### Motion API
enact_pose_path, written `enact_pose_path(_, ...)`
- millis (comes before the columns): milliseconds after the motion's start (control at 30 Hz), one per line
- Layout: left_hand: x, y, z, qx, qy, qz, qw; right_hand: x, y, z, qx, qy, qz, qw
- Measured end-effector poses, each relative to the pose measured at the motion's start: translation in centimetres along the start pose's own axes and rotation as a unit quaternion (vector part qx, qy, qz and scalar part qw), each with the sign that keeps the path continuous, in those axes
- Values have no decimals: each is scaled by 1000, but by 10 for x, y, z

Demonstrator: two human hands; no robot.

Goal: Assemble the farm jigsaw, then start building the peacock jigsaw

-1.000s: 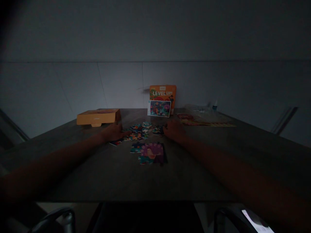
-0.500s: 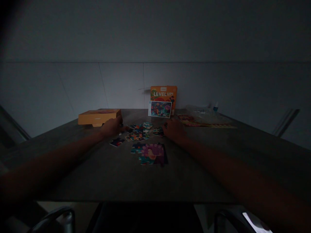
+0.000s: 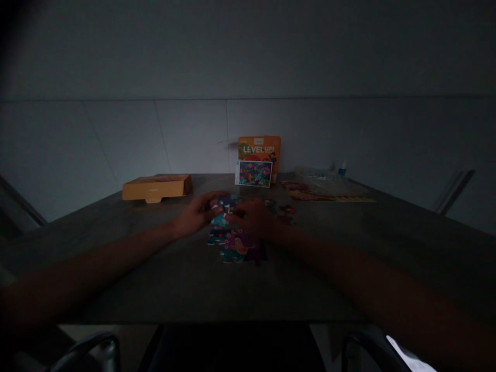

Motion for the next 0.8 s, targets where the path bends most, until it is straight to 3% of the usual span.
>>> enact_pose_path(133,3,-1,2,30,-3,-23,999,-2,0,-4,-20,17,19,999)
enact_pose_path(467,10,3,-6,0,36,-39,999,-13,-3,-8,-42,27,94,994)
enact_pose_path(800,10,4,-9,-27,48,-45,997,-16,-3,-9,-73,34,71,994)
Point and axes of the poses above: each hand's wrist, its own y-axis towards the middle knuckle, its own z-axis out of the palm, x = y × z, the point moved 4 cm from there along y, towards the middle knuckle, and after that the axes turned 10 degrees about -x, right-handed, at the moved point
